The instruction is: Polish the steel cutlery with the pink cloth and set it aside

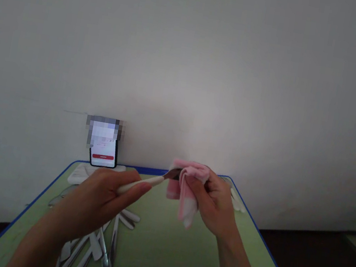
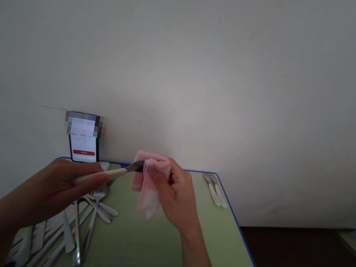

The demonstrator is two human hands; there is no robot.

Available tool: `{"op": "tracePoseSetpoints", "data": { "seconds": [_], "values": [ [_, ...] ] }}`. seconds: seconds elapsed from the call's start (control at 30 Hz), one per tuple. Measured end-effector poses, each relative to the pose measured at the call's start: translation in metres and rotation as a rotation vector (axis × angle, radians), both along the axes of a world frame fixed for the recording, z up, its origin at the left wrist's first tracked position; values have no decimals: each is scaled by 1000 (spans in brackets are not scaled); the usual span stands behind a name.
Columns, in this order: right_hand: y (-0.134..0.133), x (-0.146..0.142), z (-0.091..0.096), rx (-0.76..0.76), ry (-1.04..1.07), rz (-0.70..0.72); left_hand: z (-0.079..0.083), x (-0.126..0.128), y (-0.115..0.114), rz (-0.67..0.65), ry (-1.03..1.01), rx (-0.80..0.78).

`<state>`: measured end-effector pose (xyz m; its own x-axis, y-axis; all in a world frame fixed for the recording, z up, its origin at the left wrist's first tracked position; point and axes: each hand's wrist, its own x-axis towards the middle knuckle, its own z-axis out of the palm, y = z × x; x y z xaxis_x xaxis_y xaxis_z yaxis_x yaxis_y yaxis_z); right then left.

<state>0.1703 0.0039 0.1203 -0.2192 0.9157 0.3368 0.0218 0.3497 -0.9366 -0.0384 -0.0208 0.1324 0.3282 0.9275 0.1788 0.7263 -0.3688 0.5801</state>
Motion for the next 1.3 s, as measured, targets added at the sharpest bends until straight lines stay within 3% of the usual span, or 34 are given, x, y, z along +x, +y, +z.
{"op": "tracePoseSetpoints", "data": {
  "seconds": [0.17, 0.27, 0.37, 0.5, 0.6, 0.7, 0.87, 1.03, 1.13, 1.3],
  "values": [
    [2, -20, -17, -91, 354, -183, -5, 9, 7, 31, -134, 1],
    [5, -28, -24, -60, 425, -354, -10, 23, 9, 5, -162, -34],
    [8, -29, -26, -46, 493, -430, -14, 46, 5, -65, -166, -123],
    [13, -30, -28, -64, 612, -439, -22, 76, -2, -69, -214, -184],
    [19, -26, -33, -85, 531, -449, -30, 85, 0, -29, -236, -181],
    [25, -16, -36, -77, 305, -439, -36, 77, 9, 9, -261, -180],
    [29, -1, -32, -127, 90, -240, -33, 51, 19, 79, -224, -109],
    [21, -19, -31, -130, 351, -335, -25, 47, 13, 92, -297, -131],
    [16, -35, -34, -159, 511, -310, -23, 48, 11, 139, -343, -151],
    [9, -49, -41, -248, 481, -216, -25, 56, 11, 65, -250, -144]
  ]
}}
